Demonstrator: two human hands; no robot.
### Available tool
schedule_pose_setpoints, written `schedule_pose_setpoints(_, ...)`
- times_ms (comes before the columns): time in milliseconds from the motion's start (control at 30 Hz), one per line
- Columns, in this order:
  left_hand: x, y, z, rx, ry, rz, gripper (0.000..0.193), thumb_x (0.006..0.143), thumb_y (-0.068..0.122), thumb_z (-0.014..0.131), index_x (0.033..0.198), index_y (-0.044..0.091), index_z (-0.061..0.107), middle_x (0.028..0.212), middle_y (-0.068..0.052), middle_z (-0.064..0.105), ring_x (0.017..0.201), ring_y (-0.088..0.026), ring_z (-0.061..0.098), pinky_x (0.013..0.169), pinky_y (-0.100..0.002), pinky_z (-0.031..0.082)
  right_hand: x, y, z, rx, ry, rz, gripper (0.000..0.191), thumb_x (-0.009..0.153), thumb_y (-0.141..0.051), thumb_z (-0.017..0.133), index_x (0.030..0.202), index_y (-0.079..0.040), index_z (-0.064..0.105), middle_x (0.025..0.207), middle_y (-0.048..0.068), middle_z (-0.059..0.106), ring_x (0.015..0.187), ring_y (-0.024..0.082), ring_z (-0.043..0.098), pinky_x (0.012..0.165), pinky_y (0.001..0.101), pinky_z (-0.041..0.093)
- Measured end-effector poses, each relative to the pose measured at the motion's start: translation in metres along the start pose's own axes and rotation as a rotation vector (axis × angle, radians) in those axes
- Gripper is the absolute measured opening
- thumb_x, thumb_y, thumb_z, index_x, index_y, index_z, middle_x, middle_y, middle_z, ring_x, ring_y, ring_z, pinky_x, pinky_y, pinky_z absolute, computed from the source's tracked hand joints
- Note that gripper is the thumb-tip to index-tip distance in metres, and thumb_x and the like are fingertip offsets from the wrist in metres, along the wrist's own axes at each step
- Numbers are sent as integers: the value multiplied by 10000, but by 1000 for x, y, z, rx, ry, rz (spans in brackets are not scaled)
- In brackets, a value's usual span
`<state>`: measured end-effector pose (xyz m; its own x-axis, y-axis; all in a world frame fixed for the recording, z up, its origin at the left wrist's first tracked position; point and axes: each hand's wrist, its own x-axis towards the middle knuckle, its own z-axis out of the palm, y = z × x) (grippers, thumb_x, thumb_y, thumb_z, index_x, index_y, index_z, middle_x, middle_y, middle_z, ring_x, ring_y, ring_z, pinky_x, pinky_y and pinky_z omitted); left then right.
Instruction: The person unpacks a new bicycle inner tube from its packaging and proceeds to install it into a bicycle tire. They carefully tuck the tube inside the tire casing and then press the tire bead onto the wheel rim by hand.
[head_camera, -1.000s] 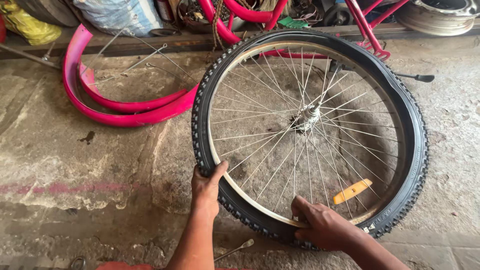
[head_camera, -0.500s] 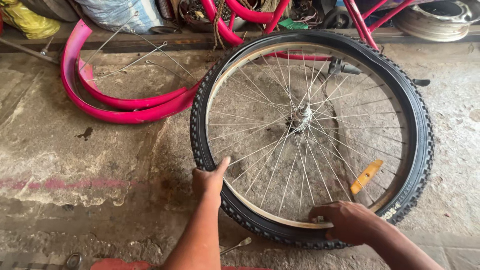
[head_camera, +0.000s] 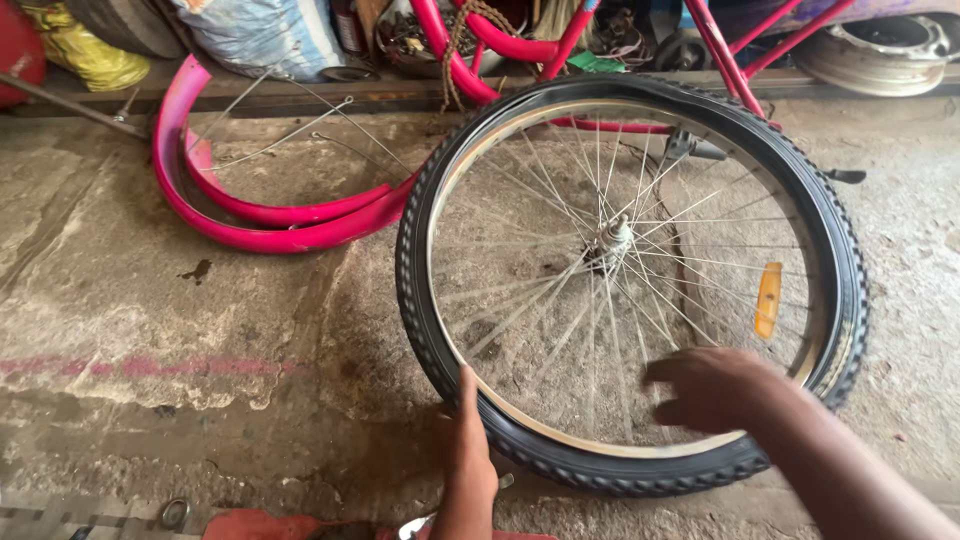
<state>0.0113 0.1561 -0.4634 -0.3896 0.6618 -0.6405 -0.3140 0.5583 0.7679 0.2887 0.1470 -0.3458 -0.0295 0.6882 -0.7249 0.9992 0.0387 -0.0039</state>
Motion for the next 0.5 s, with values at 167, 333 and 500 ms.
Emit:
schedule_pose_setpoints(167, 9, 46, 9, 287, 82, 88, 1023, 785, 646, 751, 1493, 8, 379, 1451, -241, 500, 1321, -389, 544, 1103, -537, 437, 6, -104, 7, 401, 139, -74, 538, 977, -452, 576, 1474, -271, 476, 1453, 9, 596, 1246, 224, 649, 1072, 431, 538)
schedule_pose_setpoints(333, 15, 34, 17, 732, 230, 159, 893, 764, 511, 886, 1369, 0, 474, 1389, -207, 513, 1254, -375, 517, 1033, -523, 441, 8, -133, 42, 476, 161, -112, 653, 934, -396, 709, 1496, -224, 425, 1295, 159, 683, 1192, 335, 659, 996, 438, 519)
schedule_pose_setpoints(500, 35, -2, 0, -36, -94, 279, 685, 682, 294, 900, 1237, -8, 638, 1113, -149, 717, 980, -278, 675, 897, -437, 523, 16, -129, 56, 424, 273, -140, 628, 857, -342, 749, 1427, -368, 485, 1229, 68, 681, 1093, 295, 692, 902, 434, 553)
